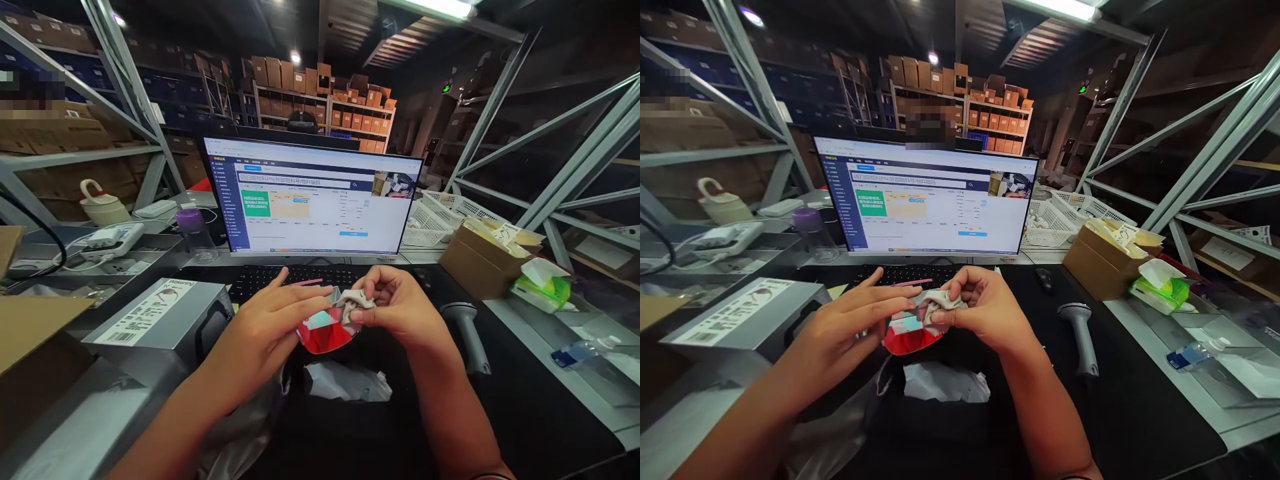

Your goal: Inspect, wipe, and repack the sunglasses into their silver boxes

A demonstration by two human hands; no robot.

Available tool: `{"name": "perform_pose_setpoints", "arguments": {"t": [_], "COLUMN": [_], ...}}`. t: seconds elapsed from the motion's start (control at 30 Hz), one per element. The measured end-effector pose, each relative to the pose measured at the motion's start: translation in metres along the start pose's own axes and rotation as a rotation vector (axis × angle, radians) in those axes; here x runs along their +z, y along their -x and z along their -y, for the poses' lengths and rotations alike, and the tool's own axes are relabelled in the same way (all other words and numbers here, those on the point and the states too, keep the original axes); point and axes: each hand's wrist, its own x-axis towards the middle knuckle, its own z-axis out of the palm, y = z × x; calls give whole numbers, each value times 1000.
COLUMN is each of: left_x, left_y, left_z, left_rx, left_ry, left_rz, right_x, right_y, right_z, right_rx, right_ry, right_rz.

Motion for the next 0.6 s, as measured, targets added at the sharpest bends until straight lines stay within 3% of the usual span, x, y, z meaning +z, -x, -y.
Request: {"name": "perform_pose_setpoints", "arguments": {"t": [0.13, 0.3, 0.6], "left_x": [0, -4, -4], "left_y": [0, 3, 4], "left_z": [-1, -2, 0], "left_rx": [-32, -72, -115], "left_ry": [27, 83, 124], "left_rz": [-48, -57, -96], "right_x": [0, -22, -21], "right_y": [-6, -10, 16], "right_z": [-5, 4, 27], "right_rx": [-42, -247, -278], "right_ry": [-45, -18, 190], "right_rz": [-135, -377, -327]}}
